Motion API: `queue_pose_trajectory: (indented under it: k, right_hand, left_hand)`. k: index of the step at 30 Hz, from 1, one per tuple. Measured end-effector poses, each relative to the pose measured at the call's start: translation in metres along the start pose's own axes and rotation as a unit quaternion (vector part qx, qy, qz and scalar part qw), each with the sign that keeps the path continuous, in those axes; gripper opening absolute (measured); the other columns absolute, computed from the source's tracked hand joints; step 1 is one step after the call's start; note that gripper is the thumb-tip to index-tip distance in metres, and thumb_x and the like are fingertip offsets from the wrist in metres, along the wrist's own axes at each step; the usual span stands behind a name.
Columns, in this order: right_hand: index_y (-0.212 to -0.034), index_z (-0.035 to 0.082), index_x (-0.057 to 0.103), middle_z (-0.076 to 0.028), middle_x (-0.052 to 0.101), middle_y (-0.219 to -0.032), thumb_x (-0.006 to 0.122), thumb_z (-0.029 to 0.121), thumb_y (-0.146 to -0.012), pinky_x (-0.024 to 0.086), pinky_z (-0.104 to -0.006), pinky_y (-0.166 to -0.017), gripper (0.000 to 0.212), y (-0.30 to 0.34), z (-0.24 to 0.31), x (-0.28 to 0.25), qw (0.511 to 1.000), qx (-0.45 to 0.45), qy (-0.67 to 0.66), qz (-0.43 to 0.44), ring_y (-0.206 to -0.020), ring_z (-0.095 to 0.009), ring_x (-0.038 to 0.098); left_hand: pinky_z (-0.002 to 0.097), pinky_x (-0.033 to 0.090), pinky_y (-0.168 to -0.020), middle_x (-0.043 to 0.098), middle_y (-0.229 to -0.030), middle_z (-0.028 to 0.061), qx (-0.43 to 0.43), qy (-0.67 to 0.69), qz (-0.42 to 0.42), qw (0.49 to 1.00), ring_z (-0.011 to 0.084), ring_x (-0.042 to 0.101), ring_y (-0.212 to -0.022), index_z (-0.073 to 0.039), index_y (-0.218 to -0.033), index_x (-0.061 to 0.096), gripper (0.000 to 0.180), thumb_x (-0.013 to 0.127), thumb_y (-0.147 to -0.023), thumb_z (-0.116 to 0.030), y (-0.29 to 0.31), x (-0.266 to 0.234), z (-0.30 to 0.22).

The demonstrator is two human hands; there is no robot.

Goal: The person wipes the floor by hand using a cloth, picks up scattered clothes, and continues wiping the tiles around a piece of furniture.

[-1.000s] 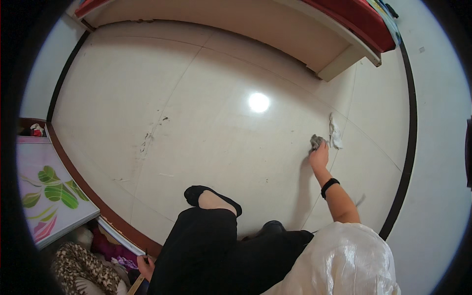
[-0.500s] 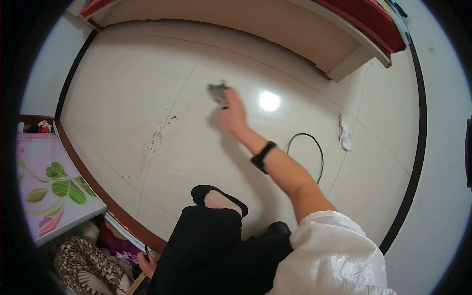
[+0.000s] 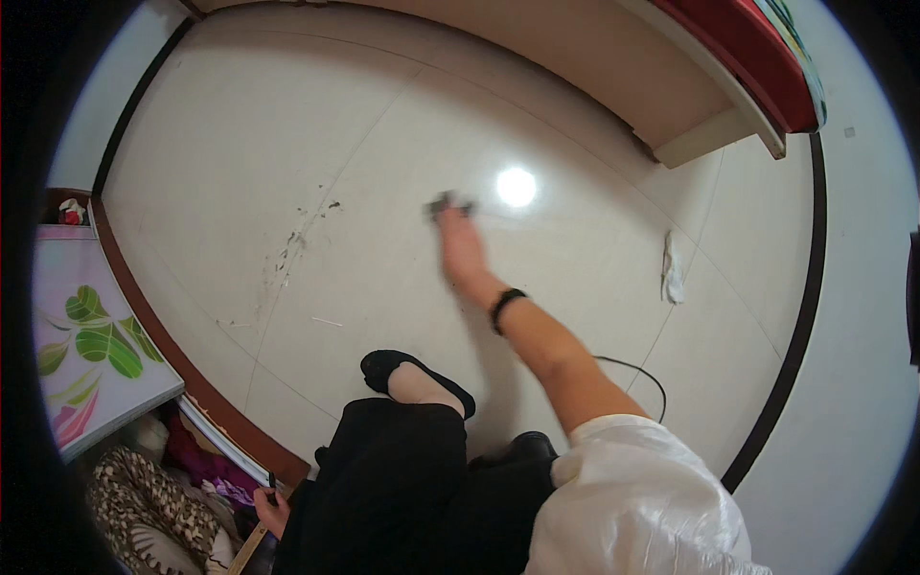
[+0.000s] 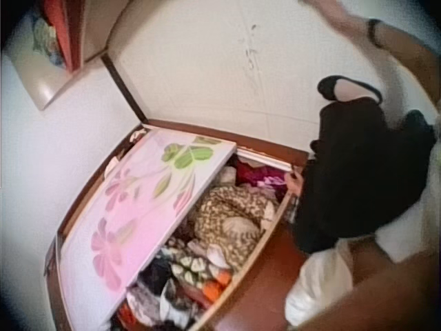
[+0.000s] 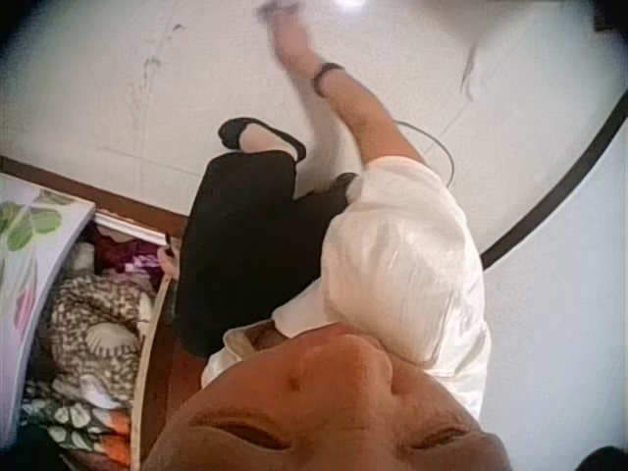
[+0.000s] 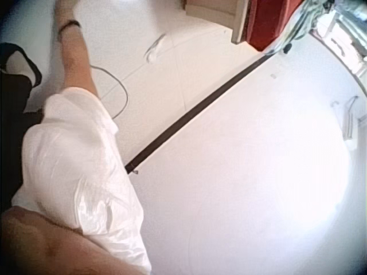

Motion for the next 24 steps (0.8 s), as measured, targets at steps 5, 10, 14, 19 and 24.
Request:
queue_pose_trajectory:
  k: [5, 10, 14, 19, 24]
  right_hand:
    - [-0.114, 0.001, 0.051, -0.019, 0.053, -0.112, 0.048, 0.003, -0.076, 0.040, -0.0420, -0.090, 0.038, -0.032, 0.095, 0.034, 0.990, -0.130, -0.063, -0.003, -0.102, -0.035, 0.050]
    - [-0.107, 0.002, 0.055, -0.018, 0.057, -0.105, 0.049, 0.003, -0.076, 0.042, -0.0390, -0.083, 0.031, -0.050, -0.018, -0.090, 0.987, 0.023, -0.063, -0.148, -0.095, -0.034, 0.053]
    - [-0.097, 0.000, 0.056, -0.016, 0.060, -0.096, 0.052, 0.007, -0.074, 0.047, -0.0438, -0.075, 0.025, 0.001, -0.248, -0.274, 0.888, 0.318, 0.171, -0.285, -0.086, -0.036, 0.058]
    - [-0.093, 0.000, 0.059, -0.018, 0.058, -0.094, 0.057, 0.019, -0.076, 0.047, -0.0455, -0.071, 0.026, -0.004, -0.260, -0.254, 0.799, 0.344, 0.491, -0.042, -0.083, -0.037, 0.056]
    - [-0.108, 0.001, 0.053, -0.020, 0.052, -0.114, 0.048, -0.001, -0.073, 0.037, -0.0398, -0.095, 0.036, -0.067, -0.062, -0.045, 0.998, -0.019, 0.031, -0.051, -0.109, -0.034, 0.047]
  left_hand:
    - [0.0325, 0.036, -0.061, 0.036, -0.073, 0.0120, 0.070, -0.104, -0.016, 0.992, 0.0238, 0.038, -0.063, -0.001, -0.080, 0.039, 0.019, 0.057, -0.077, 0.004, 0.001, -0.010, -0.030]
    - [0.0336, 0.037, -0.061, 0.037, -0.074, 0.0140, 0.046, -0.139, -0.011, 0.989, 0.0264, 0.040, -0.064, 0.000, -0.079, 0.039, 0.020, 0.058, -0.076, 0.005, 0.008, -0.026, 0.002]
    - [0.0337, 0.037, -0.061, 0.036, -0.074, 0.0144, -0.028, -0.068, 0.050, 0.996, 0.0273, 0.040, -0.065, -0.001, -0.079, 0.039, 0.020, 0.057, -0.075, 0.005, 0.005, 0.008, 0.044]
    - [0.0338, 0.037, -0.067, 0.034, -0.075, 0.0148, 0.059, -0.108, 0.015, 0.992, 0.0293, 0.038, -0.069, -0.001, -0.079, 0.038, 0.020, 0.056, -0.074, 0.006, 0.006, 0.000, -0.026]
    - [0.0484, 0.039, -0.073, 0.046, -0.082, 0.0194, 0.087, -0.155, 0.039, 0.983, 0.0376, 0.046, -0.076, 0.001, -0.091, 0.048, 0.019, 0.058, -0.075, 0.001, 0.011, -0.036, 0.001]
Point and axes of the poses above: each hand's wrist, its own y-axis away from the middle knuckle, its own x-axis out of the palm, z = x × y, the point moved 9 cm from there along -y, towards the middle knuckle
